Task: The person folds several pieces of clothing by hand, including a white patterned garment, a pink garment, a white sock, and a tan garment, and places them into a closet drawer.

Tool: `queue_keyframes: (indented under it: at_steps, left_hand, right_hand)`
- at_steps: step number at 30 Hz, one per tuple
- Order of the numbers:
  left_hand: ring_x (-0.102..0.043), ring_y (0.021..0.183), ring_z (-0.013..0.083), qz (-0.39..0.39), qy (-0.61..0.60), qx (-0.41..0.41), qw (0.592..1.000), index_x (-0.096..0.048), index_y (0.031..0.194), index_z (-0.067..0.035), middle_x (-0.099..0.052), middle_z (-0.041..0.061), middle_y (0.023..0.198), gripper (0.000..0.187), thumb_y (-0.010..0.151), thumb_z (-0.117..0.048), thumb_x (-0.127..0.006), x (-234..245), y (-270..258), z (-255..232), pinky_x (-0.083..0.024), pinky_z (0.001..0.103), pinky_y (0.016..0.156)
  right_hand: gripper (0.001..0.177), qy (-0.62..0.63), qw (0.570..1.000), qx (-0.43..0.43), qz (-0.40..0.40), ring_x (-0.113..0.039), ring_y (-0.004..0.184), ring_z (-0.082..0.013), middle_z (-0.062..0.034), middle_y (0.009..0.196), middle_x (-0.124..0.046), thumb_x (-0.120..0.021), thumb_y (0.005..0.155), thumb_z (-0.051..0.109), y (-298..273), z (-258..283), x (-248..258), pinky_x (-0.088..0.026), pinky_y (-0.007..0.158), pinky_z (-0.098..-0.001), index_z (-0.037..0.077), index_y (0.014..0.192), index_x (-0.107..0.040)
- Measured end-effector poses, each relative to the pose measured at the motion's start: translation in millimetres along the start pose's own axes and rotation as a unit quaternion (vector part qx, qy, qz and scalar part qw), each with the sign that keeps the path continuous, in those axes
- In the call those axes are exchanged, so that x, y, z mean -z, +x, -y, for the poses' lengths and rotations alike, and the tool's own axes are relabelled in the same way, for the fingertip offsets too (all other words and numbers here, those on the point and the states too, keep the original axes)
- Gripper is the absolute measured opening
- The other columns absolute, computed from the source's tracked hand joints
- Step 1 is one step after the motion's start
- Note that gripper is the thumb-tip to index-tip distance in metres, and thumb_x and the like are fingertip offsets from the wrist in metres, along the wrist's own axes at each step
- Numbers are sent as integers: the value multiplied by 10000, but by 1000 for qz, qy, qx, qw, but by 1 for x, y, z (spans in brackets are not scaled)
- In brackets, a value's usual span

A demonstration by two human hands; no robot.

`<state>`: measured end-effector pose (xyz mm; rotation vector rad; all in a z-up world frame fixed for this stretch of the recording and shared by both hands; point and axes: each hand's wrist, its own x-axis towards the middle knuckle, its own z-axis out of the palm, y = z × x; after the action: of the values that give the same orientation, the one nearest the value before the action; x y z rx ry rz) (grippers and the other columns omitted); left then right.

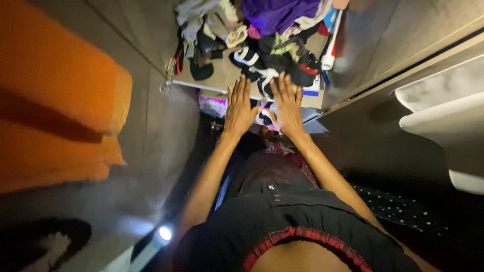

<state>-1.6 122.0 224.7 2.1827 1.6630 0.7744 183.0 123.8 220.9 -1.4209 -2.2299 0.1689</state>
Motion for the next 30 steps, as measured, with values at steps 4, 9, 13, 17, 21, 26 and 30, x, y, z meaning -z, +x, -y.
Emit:
queue_keyframes:
  at_steps: [4,9,13,17,21,26,30]
  left_hand:
    - [-237,1565,340,-41,21,-8,999,-418,1506,28,-337,183,1637,730,926,-288,-728,-23,-7,14,-172,530,1293]
    - [-321,1534,355,-89,80,-59,991,-494,1451,55,-409,204,1603,608,1009,-332,-650,-44,-3,28,-208,539,1268]
    - [-394,1504,351,-100,54,-67,991,-549,1438,19,-487,181,1563,553,1039,-358,-626,-41,-6,36,-268,530,1246]
    - [-442,1483,319,-117,38,-75,990,-591,1420,-43,-523,137,1554,483,1044,-343,-633,-39,-4,40,-302,514,1235]
    - [-470,1463,308,-128,37,-82,988,-596,1434,-63,-519,113,1555,501,1029,-352,-653,-41,-3,45,-323,503,1211]
    - [-470,1460,311,-133,42,-87,986,-596,1430,-67,-530,116,1551,498,1011,-325,-671,-43,-3,48,-333,523,1207]
    - [-499,1439,298,-143,26,-89,985,-620,1395,-71,-571,96,1506,481,987,-314,-701,-37,-2,44,-363,499,1197]
  right_hand:
    - [928,-30,996,-42,68,-260,1562,-326,-184,1721,-167,-749,875,332,-8,-9,-6,-193,1193,-640,101,1646,-286]
    - [804,-43,995,-84,15,-380,1515,-306,-182,1678,-280,-746,888,357,6,2,-12,-313,1116,-620,100,1559,-384]
    - [694,-59,995,-61,-45,-454,1432,-290,-172,1638,-354,-688,936,369,-2,3,-10,-302,1108,-603,106,1531,-447]
    - [616,-70,993,-33,-92,-485,1436,-260,-166,1645,-373,-636,996,320,1,2,-10,-304,1140,-528,113,1553,-472]
    - [600,-52,993,-23,-100,-510,1423,-269,-186,1628,-390,-629,1000,311,0,1,-11,-314,1111,-517,96,1539,-477]
    - [572,-68,992,-26,-98,-537,1415,-264,-179,1630,-410,-626,992,264,0,-2,-19,-322,1098,-511,100,1526,-501]
    - [550,-57,992,-20,-110,-524,1416,-271,-192,1621,-413,-632,1010,267,1,-2,-21,-321,1108,-525,86,1515,-505]
